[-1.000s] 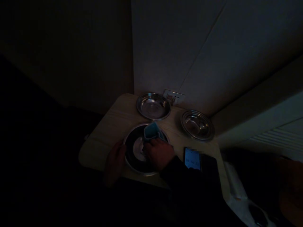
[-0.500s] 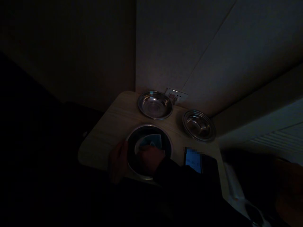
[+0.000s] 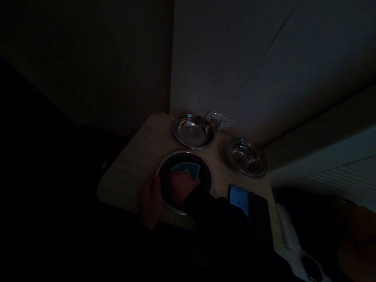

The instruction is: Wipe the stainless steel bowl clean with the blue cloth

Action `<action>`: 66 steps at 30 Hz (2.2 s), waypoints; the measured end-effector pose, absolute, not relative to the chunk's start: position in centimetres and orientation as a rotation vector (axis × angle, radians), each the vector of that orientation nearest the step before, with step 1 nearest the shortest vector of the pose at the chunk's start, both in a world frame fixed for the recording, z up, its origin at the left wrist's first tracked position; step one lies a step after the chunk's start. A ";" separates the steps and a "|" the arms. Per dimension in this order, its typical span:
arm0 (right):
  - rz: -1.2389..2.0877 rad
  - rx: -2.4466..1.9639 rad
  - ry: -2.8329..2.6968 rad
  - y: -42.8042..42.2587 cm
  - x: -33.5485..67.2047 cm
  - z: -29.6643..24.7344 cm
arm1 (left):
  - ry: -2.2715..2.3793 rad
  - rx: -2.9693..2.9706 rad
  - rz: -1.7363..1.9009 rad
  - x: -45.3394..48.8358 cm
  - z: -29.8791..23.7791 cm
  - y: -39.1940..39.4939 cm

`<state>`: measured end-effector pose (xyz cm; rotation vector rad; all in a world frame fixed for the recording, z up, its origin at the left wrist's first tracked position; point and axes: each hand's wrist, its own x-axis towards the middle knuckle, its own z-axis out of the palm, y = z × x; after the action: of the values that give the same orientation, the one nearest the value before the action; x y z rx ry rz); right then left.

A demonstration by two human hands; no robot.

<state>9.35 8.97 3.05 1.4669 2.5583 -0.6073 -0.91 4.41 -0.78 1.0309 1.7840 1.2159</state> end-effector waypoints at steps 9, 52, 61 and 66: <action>-0.607 1.491 2.493 8.3 10.0 2.8 | 1.728 1.002 1.162 -0.6 -0.7 4.0; -0.384 1.757 2.457 11.3 7.8 2.9 | 1.788 0.818 1.200 0.4 0.2 2.0; -0.408 1.838 2.459 9.9 11.4 5.5 | 1.531 0.523 1.202 1.3 0.5 -0.1; -0.428 1.614 2.518 6.9 13.7 8.4 | 1.631 0.609 1.102 0.3 0.7 -0.8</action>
<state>13.67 6.90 8.41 1.6140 2.5179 -0.4285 0.33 -0.83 0.71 0.6089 1.6315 1.1016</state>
